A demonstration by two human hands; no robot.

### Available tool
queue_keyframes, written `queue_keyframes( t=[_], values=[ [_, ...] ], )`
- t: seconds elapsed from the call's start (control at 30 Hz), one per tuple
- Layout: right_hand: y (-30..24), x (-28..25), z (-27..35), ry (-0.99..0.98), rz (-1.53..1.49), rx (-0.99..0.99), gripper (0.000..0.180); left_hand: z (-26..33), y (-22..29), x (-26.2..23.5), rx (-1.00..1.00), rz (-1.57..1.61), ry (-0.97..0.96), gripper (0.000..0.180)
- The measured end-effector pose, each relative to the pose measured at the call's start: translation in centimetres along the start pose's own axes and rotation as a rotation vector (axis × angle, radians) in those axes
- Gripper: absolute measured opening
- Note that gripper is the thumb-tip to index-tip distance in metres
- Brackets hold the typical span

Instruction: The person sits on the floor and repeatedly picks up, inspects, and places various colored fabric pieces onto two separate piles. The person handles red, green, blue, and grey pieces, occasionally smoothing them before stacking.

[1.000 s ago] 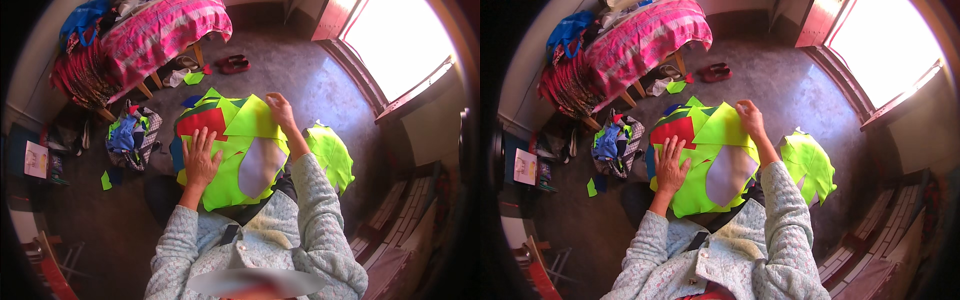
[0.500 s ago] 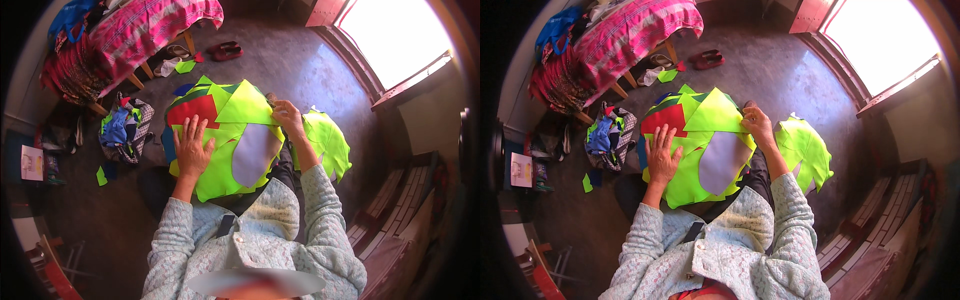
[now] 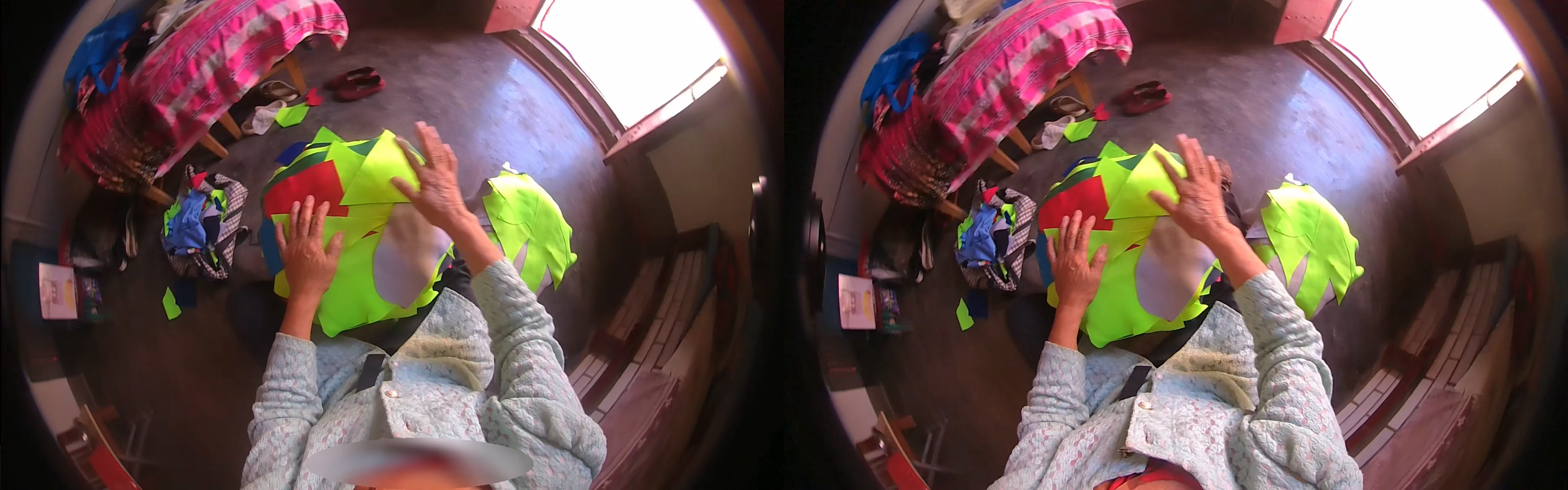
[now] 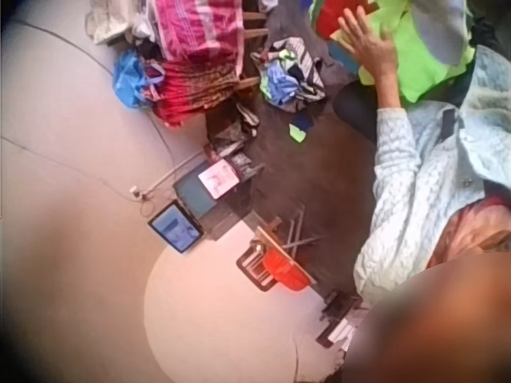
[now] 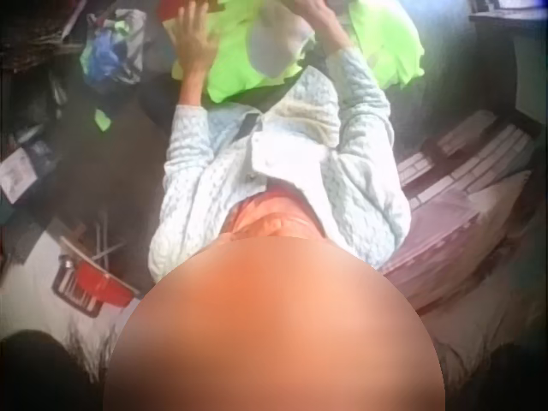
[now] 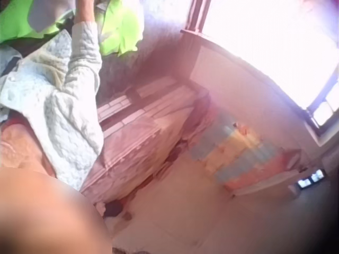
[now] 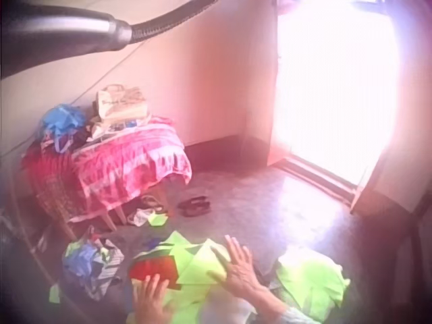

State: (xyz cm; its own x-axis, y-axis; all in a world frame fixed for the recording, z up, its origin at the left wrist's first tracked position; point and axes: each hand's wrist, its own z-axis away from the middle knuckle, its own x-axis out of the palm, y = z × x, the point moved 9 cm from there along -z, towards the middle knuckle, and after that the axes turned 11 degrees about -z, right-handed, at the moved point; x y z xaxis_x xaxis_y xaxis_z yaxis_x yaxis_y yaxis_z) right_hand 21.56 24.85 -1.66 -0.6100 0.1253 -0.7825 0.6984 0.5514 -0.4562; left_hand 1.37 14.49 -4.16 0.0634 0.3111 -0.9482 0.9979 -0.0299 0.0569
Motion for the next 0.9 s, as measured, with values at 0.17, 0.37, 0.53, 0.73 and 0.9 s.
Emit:
queue_keyframes(
  t=[0.17,0.37,0.53,0.73,0.9],
  values=[
    [0.8,4.8,0.7,-0.198,-0.188,0.031,0.068,0.2,-0.3,0.5,-0.003,-0.041,-0.01,0.056],
    [0.8,4.4,0.8,-0.195,-0.16,0.043,0.069,0.2,-0.2,0.8,0.026,-0.058,0.002,0.056],
    [0.9,4.2,1.1,-0.163,-0.177,0.009,0.069,0.0,-0.3,0.8,0.044,-0.069,-0.004,0.056],
    [4.4,-2.5,5.7,0.2,-0.311,0.104,0.053,0.1,-0.2,0.8,0.055,-0.087,0.014,0.055],
    [14.9,-5.9,17.6,0.42,-0.21,0.455,0.037,0.0,0.0,0.8,0.057,-0.076,0.013,0.055]
  ],
)
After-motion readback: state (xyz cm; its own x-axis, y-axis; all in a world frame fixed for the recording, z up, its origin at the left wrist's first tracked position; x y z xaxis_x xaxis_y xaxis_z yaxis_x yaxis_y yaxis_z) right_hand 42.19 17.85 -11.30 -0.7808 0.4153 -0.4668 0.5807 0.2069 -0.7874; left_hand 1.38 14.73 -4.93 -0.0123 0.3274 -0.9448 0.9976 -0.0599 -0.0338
